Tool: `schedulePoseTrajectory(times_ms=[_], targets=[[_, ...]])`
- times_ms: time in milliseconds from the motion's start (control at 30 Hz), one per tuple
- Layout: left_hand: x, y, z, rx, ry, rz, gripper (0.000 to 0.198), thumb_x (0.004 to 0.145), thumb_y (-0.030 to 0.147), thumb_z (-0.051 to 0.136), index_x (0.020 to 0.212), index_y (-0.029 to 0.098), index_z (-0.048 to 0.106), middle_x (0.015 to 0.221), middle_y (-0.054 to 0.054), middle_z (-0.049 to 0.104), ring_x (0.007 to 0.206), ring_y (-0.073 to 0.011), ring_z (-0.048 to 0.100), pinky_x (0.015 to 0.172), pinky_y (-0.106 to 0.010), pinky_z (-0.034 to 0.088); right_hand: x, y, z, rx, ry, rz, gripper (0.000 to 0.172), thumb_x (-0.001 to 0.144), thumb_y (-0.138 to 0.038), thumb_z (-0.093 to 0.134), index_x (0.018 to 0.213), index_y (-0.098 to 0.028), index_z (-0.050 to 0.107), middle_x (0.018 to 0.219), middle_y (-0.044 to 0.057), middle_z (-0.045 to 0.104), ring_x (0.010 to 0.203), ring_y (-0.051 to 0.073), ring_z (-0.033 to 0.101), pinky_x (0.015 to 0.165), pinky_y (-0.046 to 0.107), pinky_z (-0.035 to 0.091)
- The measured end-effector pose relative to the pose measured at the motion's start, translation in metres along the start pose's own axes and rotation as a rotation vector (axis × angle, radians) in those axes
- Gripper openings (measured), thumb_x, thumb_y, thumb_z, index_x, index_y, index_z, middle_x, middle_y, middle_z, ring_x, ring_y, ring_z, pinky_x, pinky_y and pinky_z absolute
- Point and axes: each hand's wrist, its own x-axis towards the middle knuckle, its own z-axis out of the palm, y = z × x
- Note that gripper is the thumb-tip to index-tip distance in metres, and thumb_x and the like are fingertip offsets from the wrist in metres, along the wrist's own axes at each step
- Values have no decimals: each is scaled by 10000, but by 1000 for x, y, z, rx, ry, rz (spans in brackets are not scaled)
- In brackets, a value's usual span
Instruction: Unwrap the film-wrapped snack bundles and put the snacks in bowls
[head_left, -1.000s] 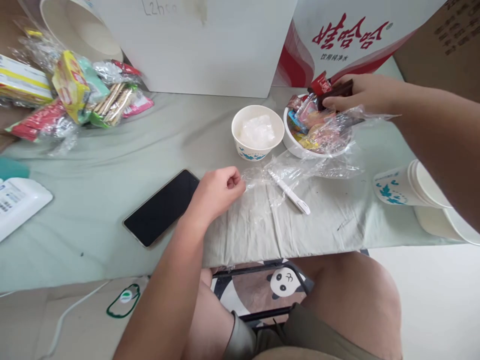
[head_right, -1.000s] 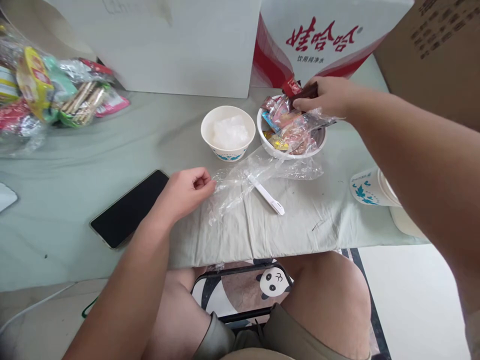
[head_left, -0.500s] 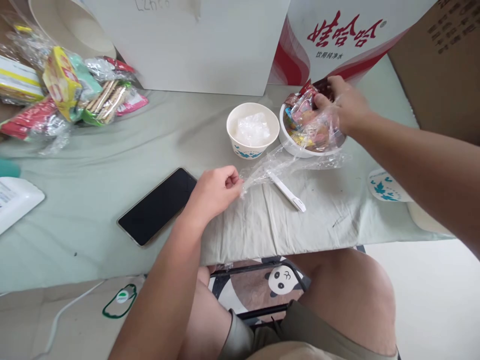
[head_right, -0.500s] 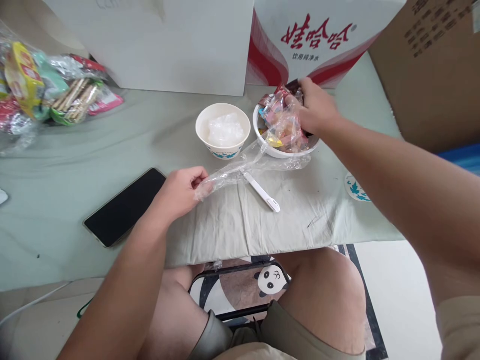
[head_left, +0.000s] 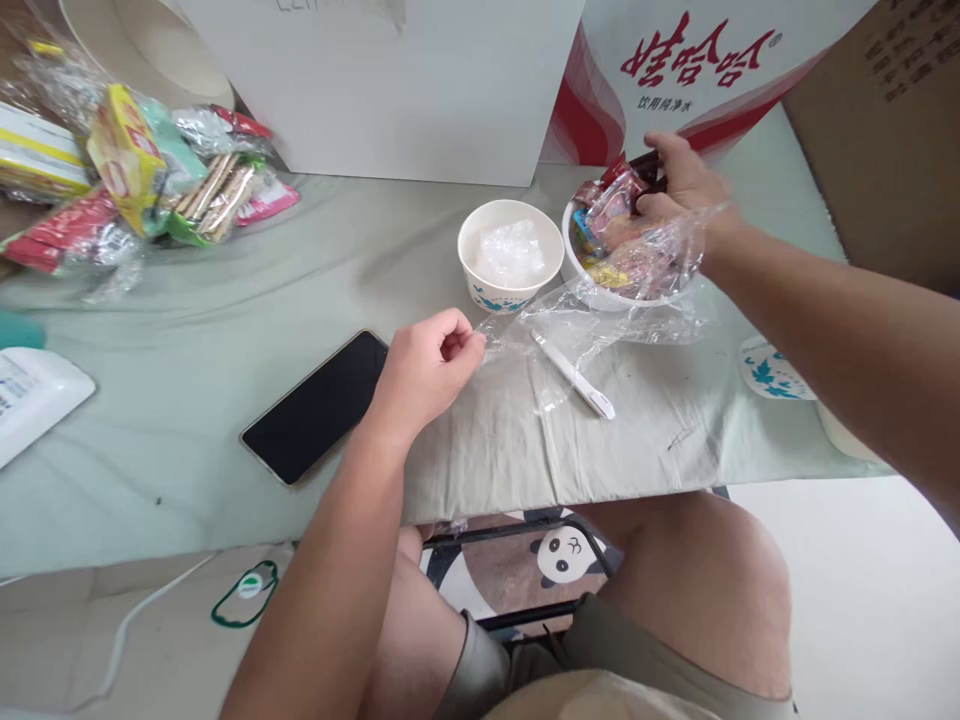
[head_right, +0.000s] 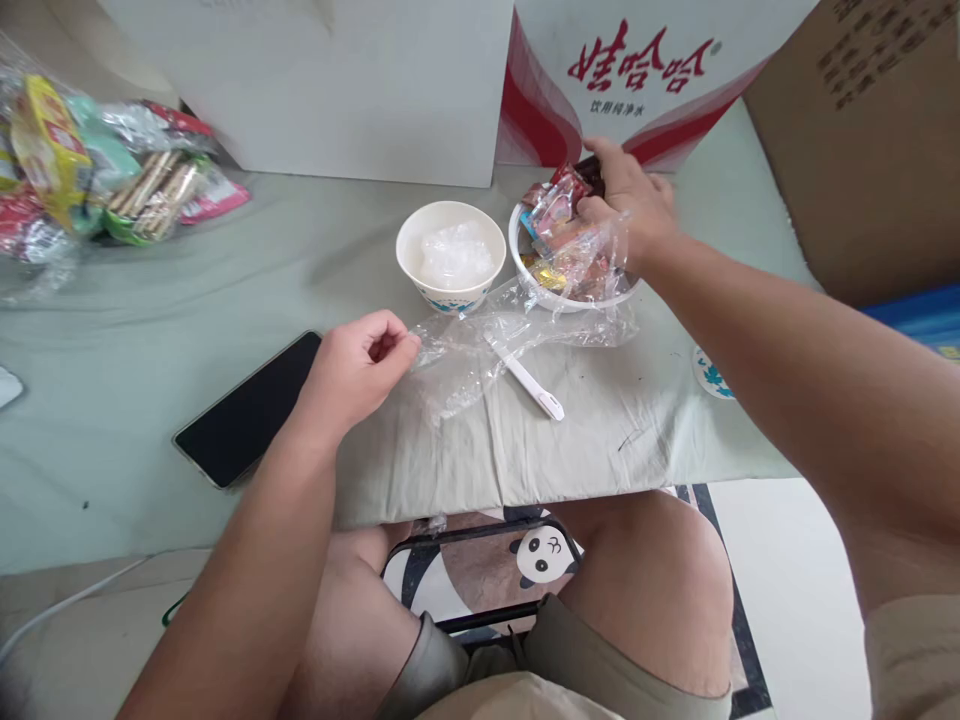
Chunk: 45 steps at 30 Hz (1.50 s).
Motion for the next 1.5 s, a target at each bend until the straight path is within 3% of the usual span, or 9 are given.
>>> schedulePoseTrajectory(times_ms=[200,333,433,833,967,1100,1233,1367,1500], targets=[[-6,-10,-7,-438,81,95,228,890,380,626,758,206,559,1052,-61,746,870,-156,691,697,-259,576,-57,-22,-29,261,580,-408,472,731,-104,435,1171,-136,605,1196,145,674,1193,252,670,1074,445,499],[-13,-9,-23,-722,31,-56,300,867,401,641,703,214,474,972,-46,752,803,-172,735,534,-237,571,-134,-32,-12,336,437,-741,527,798,-588,603,1257,-329,596,1307,53,650,1298,335,612,1103,544,491],[-19,-7,-31,-850,-36,-75,368,835,421,658,662,214,408,850,-30,731,697,-156,720,436,-206,510,-171,-38,12,123,336,-857,735,796,-557,698,1472,-371,477,1553,40,512,1436,355,507,1224,608,399],[-28,-5,-21,-893,-173,-131,332,830,355,662,640,209,431,766,-17,714,467,-112,601,375,-233,392,-195,-62,75,90,193,-705,62,940,-317,651,971,-278,615,1124,3,765,1371,315,628,1228,595,371],[-20,-5,-18,-972,75,-102,248,835,241,611,642,212,457,684,4,664,440,-89,558,337,-211,303,-207,-63,77,315,229,-628,89,933,-232,591,854,-248,552,721,-54,687,880,197,776,1172,512,469],[-15,-8,-15,-1049,373,-117,233,906,293,585,702,207,514,734,-1,634,552,-92,608,436,-183,417,-218,-68,65,752,221,-294,200,987,-351,584,823,-255,521,528,-93,564,476,127,594,969,447,608],[-23,-9,-4,-991,-2,-242,425,926,614,626,962,193,666,1051,-107,730,971,-236,753,736,-306,625,-218,-76,60,1126,94,101,252,925,-438,680,836,-271,513,484,-104,523,361,117,482,459,272,497],[-31,-6,10,-968,-451,-455,605,706,478,901,1185,232,624,948,-67,751,767,-222,758,681,-338,633,-215,-76,63,1207,91,253,318,868,-495,745,834,-277,516,493,-111,526,333,107,433,351,242,340],[-27,-6,5,-995,-259,-391,564,636,132,876,1117,261,611,761,71,659,507,-46,562,500,-174,443,-212,-69,63,1173,110,254,336,850,-495,782,824,-276,528,465,-128,446,295,87,297,308,242,256]])
